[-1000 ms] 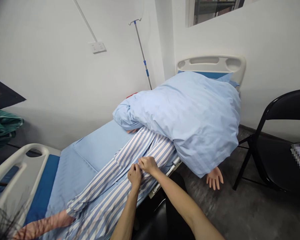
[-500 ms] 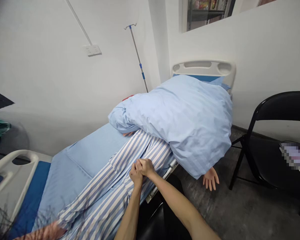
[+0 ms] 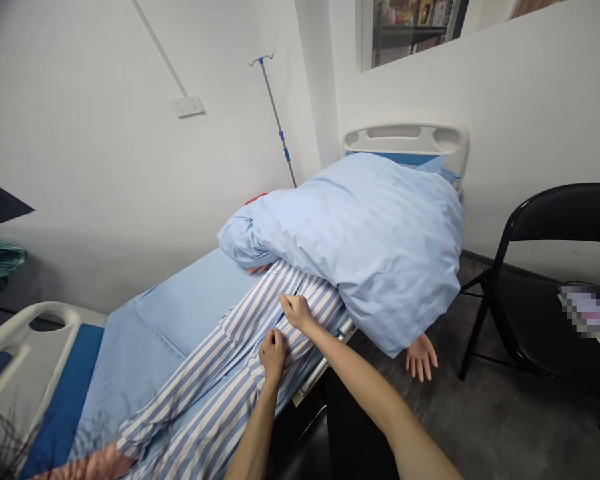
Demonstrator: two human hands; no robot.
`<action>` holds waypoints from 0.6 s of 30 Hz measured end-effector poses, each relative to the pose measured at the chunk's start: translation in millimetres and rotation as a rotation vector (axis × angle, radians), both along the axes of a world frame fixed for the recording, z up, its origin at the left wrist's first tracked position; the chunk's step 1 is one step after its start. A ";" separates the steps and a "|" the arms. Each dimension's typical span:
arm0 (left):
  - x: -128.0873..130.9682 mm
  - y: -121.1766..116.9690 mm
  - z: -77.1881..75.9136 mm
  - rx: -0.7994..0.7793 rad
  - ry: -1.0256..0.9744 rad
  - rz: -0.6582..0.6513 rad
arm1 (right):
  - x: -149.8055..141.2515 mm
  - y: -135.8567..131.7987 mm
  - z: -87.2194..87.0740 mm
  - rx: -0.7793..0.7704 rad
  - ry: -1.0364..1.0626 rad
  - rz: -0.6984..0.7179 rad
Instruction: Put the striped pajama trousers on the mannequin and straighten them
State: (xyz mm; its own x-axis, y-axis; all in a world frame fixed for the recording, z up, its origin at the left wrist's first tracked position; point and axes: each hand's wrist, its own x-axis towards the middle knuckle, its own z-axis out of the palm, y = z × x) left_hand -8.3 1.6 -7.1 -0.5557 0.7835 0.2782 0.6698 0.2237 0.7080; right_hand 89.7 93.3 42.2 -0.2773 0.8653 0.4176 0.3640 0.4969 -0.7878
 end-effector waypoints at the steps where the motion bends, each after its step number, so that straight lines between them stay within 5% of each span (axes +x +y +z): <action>1: 1.6 0.3 0.0 -0.006 -0.004 0.015 | 0.6 -1.8 -7.0 0.033 -0.079 0.006; 6: 15.7 15.4 18.4 -0.033 -0.153 0.086 | 0.4 -9.9 -37.8 0.115 -0.296 -0.051; 13: 32.0 61.4 85.1 0.278 -0.447 -0.069 | 3.4 -1.0 -37.6 0.049 -0.126 -0.109; 15: 34.1 65.9 84.0 0.294 -0.429 -0.098 | 3.4 -0.3 -39.8 0.044 -0.097 -0.105; 18: 36.0 62.5 57.4 0.125 -0.322 -0.041 | 2.4 -0.4 -43.8 0.037 -0.059 -0.115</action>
State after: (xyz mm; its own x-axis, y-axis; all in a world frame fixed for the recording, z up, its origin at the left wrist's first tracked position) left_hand 27.7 64.1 50.3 -0.5996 0.7776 0.1892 0.4142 0.0992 0.9048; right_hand 92.1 93.0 -1.6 -0.2026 0.8770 0.4357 0.4656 0.4777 -0.7450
